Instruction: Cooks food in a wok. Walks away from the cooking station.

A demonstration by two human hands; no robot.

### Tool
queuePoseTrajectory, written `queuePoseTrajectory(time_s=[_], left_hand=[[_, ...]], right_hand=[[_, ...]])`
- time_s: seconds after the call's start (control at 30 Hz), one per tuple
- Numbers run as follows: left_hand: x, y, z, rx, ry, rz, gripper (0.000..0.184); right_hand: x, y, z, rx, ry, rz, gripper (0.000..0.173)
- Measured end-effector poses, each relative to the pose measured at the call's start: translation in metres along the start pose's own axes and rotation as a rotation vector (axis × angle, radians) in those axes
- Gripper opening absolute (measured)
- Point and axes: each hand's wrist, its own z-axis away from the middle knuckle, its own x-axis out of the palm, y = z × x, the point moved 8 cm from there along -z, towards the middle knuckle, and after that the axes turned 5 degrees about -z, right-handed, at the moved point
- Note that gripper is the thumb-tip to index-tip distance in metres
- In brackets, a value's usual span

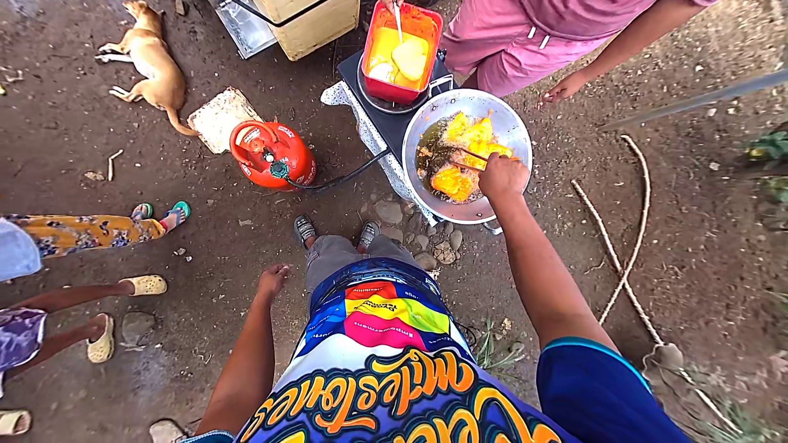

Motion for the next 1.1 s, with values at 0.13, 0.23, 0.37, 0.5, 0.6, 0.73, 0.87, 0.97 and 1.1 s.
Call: queuePoseTrajectory(time_s=[0.13, 0.23, 0.37, 0.5, 0.6, 0.73, 0.87, 0.97, 1.1], left_hand=[[0.0002, -0.0037, -0.002, -0.001, 0.011, 0.013, 0.033], [0.0009, -0.0037, -0.0007, -0.01, 0.006, 0.003, 0.034], [0.0026, -0.0062, -0.0038, -0.01, -0.002, -0.007, 0.035], [0.0018, -0.0054, -0.0026, -0.009, 0.003, -0.004, 0.034], [0.0015, -0.0055, -0.0025, -0.007, -0.001, -0.005, 0.034], [0.0005, -0.0044, -0.0007, -0.005, -0.005, -0.001, 0.035], [0.0003, -0.0026, 0.0008, -0.002, -0.005, 0.003, 0.035], [-0.0002, -0.0029, -0.0011, 0.002, 0.001, -0.002, 0.035], [0.0006, -0.004, -0.0028, 0.003, -0.004, -0.006, 0.035]], right_hand=[[-0.0016, -0.0001, 0.0, -0.005, -0.001, 0.006, 0.044], [-0.0031, 0.001, -0.0011, -0.003, 0.0, 0.003, 0.044], [-0.0039, 0.0027, -0.0024, 0.0, -0.005, 0.014, 0.043], [-0.0019, 0.0023, -0.0022, -0.008, -0.004, 0.01, 0.044], [-0.0017, 0.0017, -0.0015, -0.012, -0.008, 0.012, 0.045], [-0.001, 0.0023, -0.0015, -0.016, -0.008, 0.015, 0.044], [-0.0008, 0.0029, -0.0005, -0.01, -0.016, 0.018, 0.043], [-0.0003, 0.0023, 0.0007, -0.012, -0.017, 0.025, 0.042], [-0.0002, 0.0025, 0.0019, -0.014, -0.025, 0.032, 0.041]])
